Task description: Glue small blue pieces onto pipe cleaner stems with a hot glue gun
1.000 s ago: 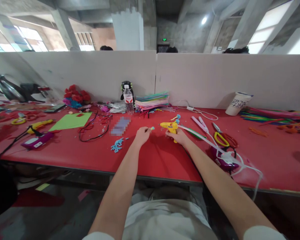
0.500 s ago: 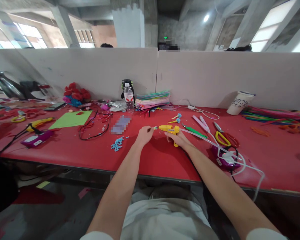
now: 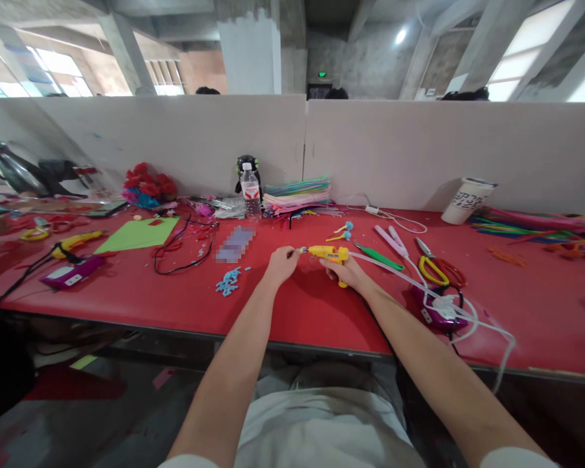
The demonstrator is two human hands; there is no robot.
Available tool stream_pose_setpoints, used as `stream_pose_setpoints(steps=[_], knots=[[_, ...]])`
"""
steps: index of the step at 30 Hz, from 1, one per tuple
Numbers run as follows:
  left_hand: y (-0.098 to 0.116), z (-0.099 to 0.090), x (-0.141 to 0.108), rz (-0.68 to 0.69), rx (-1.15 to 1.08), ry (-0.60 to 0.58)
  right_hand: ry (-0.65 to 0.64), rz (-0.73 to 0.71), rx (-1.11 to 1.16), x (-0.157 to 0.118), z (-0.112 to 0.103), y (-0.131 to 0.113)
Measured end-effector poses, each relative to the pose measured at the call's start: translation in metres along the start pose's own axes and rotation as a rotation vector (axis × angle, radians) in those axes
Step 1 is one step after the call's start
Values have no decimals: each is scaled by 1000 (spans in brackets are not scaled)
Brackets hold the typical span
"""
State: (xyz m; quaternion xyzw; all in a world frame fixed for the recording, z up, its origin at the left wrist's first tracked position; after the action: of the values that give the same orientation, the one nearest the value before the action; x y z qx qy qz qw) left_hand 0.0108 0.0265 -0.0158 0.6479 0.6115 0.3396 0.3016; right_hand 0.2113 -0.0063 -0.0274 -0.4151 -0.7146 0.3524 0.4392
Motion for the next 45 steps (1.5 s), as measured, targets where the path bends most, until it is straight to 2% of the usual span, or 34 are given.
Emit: stream_pose_setpoints(steps=[19, 45], knots=[[1, -1, 0, 1, 28, 0, 19, -2, 45, -1, 2, -11], [1, -1, 0, 0, 12, 10, 51, -3, 101, 1, 1, -4]])
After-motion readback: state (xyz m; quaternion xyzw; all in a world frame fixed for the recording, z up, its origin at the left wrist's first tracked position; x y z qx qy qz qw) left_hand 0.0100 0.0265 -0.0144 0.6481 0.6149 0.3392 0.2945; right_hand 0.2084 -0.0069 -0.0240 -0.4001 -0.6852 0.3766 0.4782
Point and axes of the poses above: each hand's wrist, its own x-axis towards the middle knuckle, its own z-axis out of the palm, y = z × x, the point moved 2 cm from there along x, towards the middle knuckle, and after that the axes turned 14 degrees about -z, right-handed, at the moved point
